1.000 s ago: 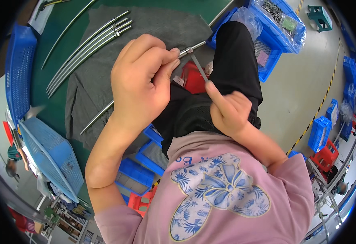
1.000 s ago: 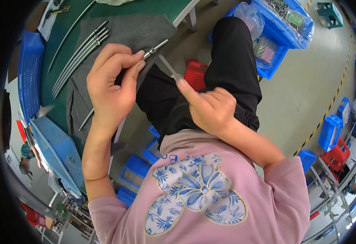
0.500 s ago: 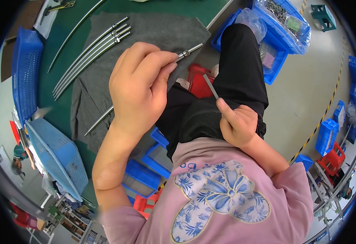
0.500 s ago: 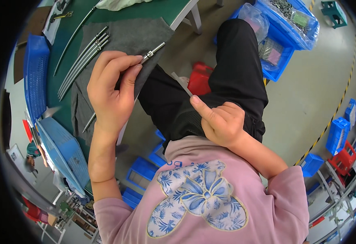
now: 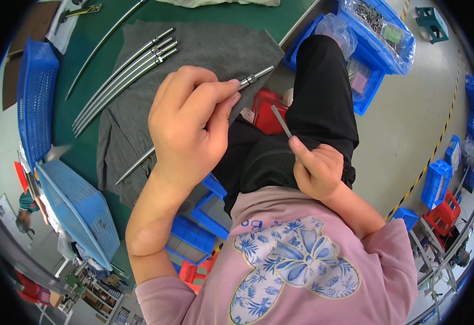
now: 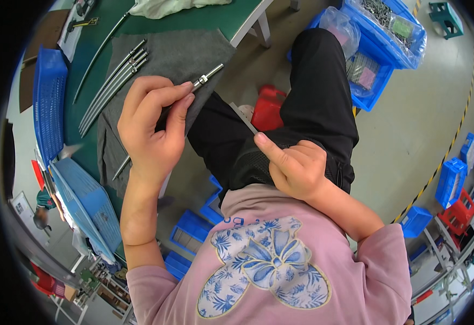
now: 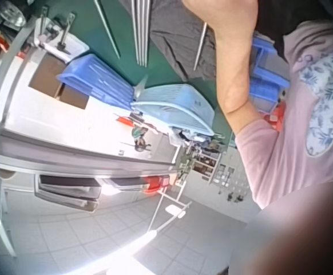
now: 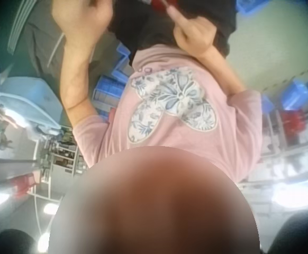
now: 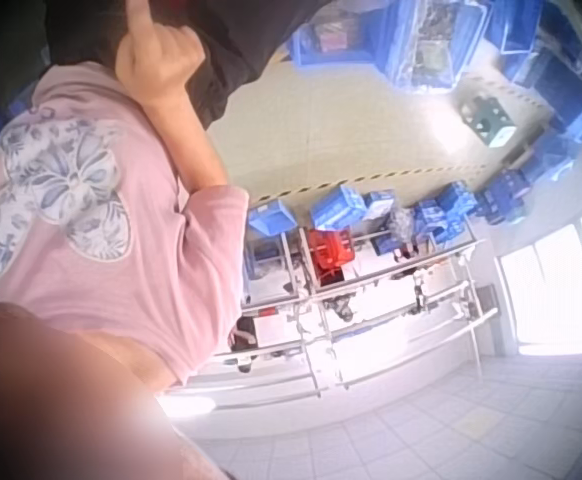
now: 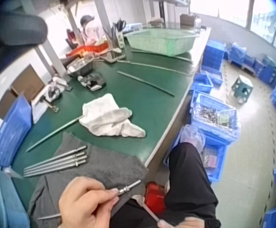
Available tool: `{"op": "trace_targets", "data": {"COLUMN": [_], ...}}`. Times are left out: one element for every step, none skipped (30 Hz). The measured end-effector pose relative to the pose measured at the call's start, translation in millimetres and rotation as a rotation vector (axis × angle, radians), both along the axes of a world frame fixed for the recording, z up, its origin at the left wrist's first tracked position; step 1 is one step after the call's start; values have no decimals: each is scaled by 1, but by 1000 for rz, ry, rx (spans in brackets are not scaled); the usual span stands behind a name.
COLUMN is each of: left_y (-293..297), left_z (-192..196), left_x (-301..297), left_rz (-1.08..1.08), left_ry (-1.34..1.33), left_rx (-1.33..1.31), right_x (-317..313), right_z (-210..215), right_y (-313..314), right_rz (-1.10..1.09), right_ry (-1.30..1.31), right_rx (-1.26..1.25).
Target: Use a metal file to deburr and smooth the ends of metal rods at a workbench.
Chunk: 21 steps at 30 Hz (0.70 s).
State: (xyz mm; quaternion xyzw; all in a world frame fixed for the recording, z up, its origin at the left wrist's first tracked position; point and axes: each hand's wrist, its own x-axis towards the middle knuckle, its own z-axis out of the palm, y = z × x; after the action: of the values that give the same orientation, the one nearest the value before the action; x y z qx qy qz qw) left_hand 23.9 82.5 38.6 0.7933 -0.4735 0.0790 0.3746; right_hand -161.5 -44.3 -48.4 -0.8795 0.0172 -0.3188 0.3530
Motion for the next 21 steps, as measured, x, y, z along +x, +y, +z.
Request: {"op": "trace_targets", "data": {"left_y": [0,1,1,0,0,0,0,0,0,0,0,0,-1,-1,-1,-1,-2,-1,-2,-2,-3], "left_z": [0,0,-1,-1,-1,-1,-1,-1,-1,-1,-1,-1,-1,0,0,1,2,4,5,5,5], "left_x": [0,0,0,0,0,-1,-1,-1,-1,-1,-1,-1,-1,-1,0,0,-1,-3,-4,-4,-5], "left_rz": [0,2,-2,-4,-3,-3,-3,-2,-4,-7,-7,-9,-11,-11,-10,-9,-10,0,10,10,14], "left_ry": [-1,-1,2,6,6,9,12,12,6,0,0,-19,-38,-39,-79,-118,-119,-183,-247,-249,-275], "left_rx": [0,-1,-7,-12,-13,-13,-12,-12,-11,-10,-10,-15,-20,-21,0,21,21,62,102,102,111], "right_x": [-1,-1,-1,0,0,0,1,1,1,1,1,1,1,1,2,2,2,3,3,4,5], "right_z": [2,4,4,4,4,4,4,4,4,4,3,3,4,4,3,3,3,3,4,4,4], "right_y": [-1,-2,-2,-3,-3,-3,-4,-4,-4,-4,-4,-4,-5,-5,-5,-5,-6,-6,-6,-7,-6], "right_rz": [29,58,59,59,60,61,66,70,71,74,78,78,81,83,83,84,86,86,80,73,74], "right_ry": [21,43,42,41,39,38,38,38,37,36,36,35,39,44,43,43,44,43,38,34,32], "right_rx": [3,8,6,6,6,5,7,8,7,11,16,15,14,14,14,23,32,31,30,28,27]}}
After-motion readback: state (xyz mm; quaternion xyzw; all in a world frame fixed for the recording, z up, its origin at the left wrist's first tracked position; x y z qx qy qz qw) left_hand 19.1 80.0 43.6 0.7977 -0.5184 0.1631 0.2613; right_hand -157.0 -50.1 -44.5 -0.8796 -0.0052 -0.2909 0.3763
